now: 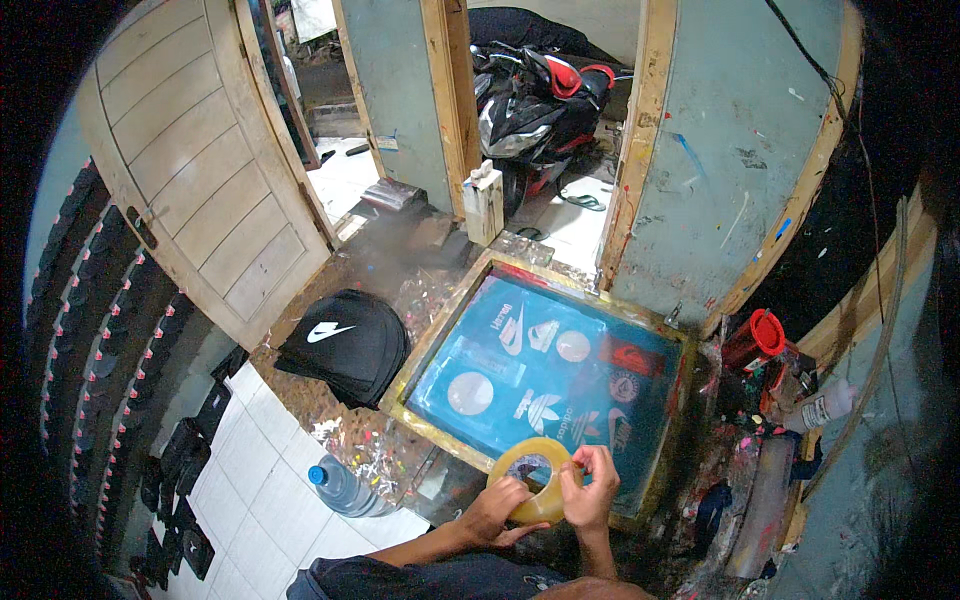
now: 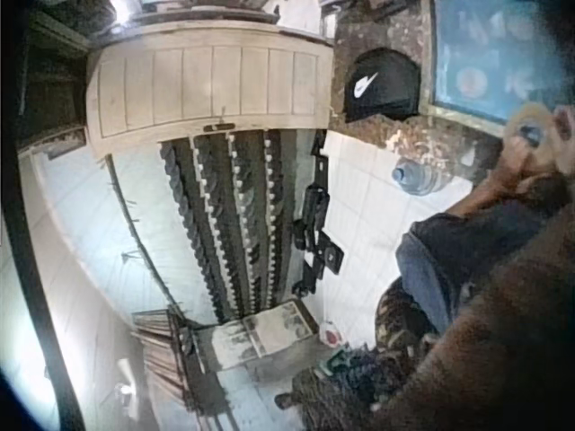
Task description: The person prepares a screen printing frame by applying red ink to a stencil, wiping the surface, and securing the stencil with tape. They then use a utility knife to trim the edges of the stencil and apply clear tape to seal the frame.
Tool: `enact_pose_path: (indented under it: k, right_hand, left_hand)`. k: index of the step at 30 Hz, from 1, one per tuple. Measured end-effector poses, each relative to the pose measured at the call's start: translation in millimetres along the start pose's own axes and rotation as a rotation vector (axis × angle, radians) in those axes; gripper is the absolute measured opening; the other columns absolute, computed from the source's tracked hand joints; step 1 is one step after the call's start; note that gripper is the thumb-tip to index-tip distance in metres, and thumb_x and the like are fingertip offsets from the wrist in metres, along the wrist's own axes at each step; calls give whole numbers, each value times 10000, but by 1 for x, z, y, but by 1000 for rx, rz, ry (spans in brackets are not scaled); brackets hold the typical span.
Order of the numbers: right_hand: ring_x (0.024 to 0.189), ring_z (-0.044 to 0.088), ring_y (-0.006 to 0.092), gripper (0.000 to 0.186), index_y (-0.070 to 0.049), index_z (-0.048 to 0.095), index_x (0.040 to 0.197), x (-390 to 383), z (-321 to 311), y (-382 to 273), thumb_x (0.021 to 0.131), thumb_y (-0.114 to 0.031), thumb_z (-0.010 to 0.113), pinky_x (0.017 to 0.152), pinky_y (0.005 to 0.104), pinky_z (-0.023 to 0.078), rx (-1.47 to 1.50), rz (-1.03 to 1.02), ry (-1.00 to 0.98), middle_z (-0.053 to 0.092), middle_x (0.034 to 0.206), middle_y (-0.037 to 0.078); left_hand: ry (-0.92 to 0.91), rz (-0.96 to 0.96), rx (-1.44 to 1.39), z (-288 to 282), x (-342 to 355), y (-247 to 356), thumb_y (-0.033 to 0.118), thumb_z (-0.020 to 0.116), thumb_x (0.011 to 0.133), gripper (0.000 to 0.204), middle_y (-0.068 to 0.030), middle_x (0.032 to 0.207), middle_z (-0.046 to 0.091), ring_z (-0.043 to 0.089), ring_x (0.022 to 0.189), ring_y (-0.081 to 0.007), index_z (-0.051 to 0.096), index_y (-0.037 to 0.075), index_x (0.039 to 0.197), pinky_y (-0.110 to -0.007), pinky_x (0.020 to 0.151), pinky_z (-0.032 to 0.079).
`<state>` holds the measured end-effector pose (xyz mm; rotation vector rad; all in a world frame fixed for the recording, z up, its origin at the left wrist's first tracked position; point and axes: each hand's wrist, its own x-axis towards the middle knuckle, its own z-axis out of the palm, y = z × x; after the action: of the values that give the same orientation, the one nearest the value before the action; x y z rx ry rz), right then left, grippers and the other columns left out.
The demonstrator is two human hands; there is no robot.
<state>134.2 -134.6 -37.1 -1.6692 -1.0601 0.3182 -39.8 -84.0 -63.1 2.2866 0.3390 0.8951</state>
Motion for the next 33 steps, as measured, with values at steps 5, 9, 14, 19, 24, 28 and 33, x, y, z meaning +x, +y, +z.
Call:
enact_pose_path:
  k: [5, 9, 14, 19, 24, 28, 33]
  right_hand:
    - [759, 555, 298, 188, -22, 528, 841, -1, 0, -7, 711, -13, 664, 686, 380, 459, -2, -18, 13, 535, 818, 130]
    - [778, 559, 299, 180, -18, 540, 849, -8, -1, -3, 737, -18, 680, 701, 384, 461, -18, -58, 26, 543, 829, 125]
    - [867, 619, 303, 195, -19, 666, 970, -16, -11, -6, 783, -54, 706, 774, 379, 501, 54, -62, 28, 628, 930, 132]
    - [926, 678, 271, 198, -40, 737, 985, -26, -29, -16, 800, -109, 745, 834, 352, 532, 32, 65, -29, 695, 1004, 137]
    - [891, 686, 201, 188, -39, 745, 971, 4, -71, -4, 794, -93, 777, 795, 313, 537, 111, 61, -484, 710, 967, 110]
    - [844, 677, 230, 96, 0, 685, 873, 18, -68, 21, 801, -28, 742, 763, 329, 537, 135, -251, -537, 693, 910, 120]
    - [818, 599, 257, 110, -9, 551, 936, -20, -74, 25, 866, -10, 636, 739, 346, 488, 62, -215, -621, 583, 898, 114]
  left_hand:
    - [2, 27, -28, -1, -2, -3, 230, 845, 738, 464, -164, 893, 558, 561, 813, -350, 542, -12, 992, -415, 739, 467]
    - [-3, 48, -45, -1, -3, -5, 222, 850, 732, 469, -163, 906, 565, 565, 817, -349, 542, -10, 1000, -416, 738, 471]
    - [-32, 52, -33, -5, -3, -6, 209, 853, 725, 489, -165, 920, 572, 574, 838, -352, 538, -14, 1026, -412, 742, 479]
    - [-130, 47, -89, -11, -6, -9, 187, 829, 731, 480, -178, 961, 571, 574, 886, -364, 540, -21, 1053, -420, 786, 479]
    - [-289, 126, -106, -22, -10, -22, 145, 768, 742, 424, -195, 1003, 560, 561, 958, -389, 539, -19, 1058, -440, 871, 466]
    - [-489, 109, -76, -14, -30, -52, 145, 755, 748, 436, -194, 999, 560, 559, 936, -390, 517, 5, 1085, -447, 840, 470]
    - [-505, 117, -36, -42, 16, -19, 244, 817, 735, 453, -157, 938, 569, 572, 858, -360, 532, 16, 1002, -433, 777, 472]
